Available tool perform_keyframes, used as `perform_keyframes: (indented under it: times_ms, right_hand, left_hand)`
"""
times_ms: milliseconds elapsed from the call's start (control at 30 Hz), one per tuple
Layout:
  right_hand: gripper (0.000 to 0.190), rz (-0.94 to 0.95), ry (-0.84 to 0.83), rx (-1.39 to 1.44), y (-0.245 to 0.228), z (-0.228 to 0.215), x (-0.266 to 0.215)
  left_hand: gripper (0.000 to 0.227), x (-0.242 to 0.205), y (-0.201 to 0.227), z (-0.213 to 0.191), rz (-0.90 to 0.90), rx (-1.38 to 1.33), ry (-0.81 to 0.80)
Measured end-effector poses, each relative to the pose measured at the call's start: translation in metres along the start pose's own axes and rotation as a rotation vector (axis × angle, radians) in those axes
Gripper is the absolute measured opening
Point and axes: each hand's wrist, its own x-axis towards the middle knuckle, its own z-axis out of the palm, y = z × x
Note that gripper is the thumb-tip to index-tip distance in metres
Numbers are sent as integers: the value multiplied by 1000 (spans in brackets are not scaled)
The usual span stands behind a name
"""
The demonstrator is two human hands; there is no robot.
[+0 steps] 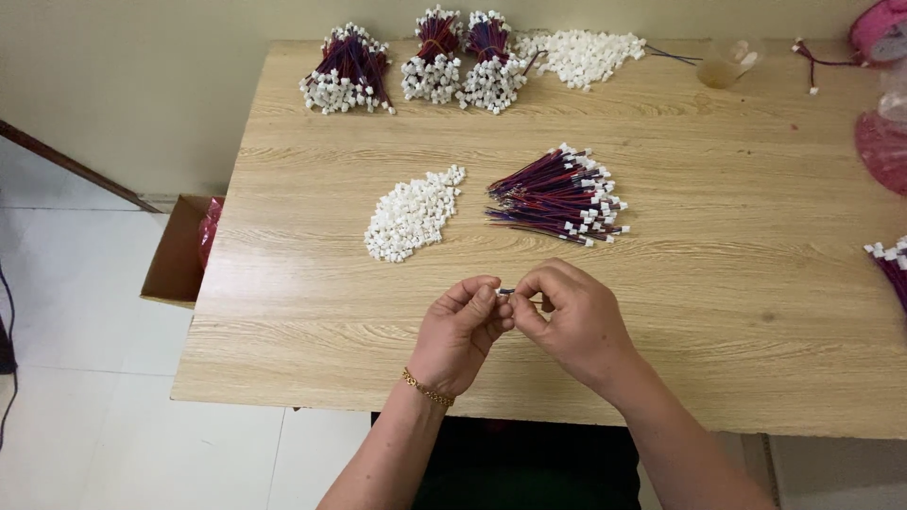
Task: Bundling and aligning small electronic wire harnesses with white connectors on a wooden table.
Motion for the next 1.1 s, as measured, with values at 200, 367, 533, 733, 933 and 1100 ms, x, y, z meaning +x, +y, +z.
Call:
perform_keyframes:
  times_ms: [200,367,533,733,933,1100]
  right_hand:
    - [12,-53,6,-57,2,1,2]
    - [13,-94,49,-132,0,3,1]
    - [14,-122,70,-110,9,11,2]
    - [9,-53,-70,-155,53,43,-10]
    - [12,91,42,-185,105,31,-3]
    - [12,158,225,-342,140,16,16]
  left_hand:
    - [16,1,0,-2,20,41,2]
    - [16,2,-3,-3,43,65,5]
    - [16,2,-8,-1,113,158,62]
    - [17,21,-22,-34,168,475,158]
    - [11,18,-6,-49,297,1102,258]
    - [14,21,-5,-57,379,1301,241]
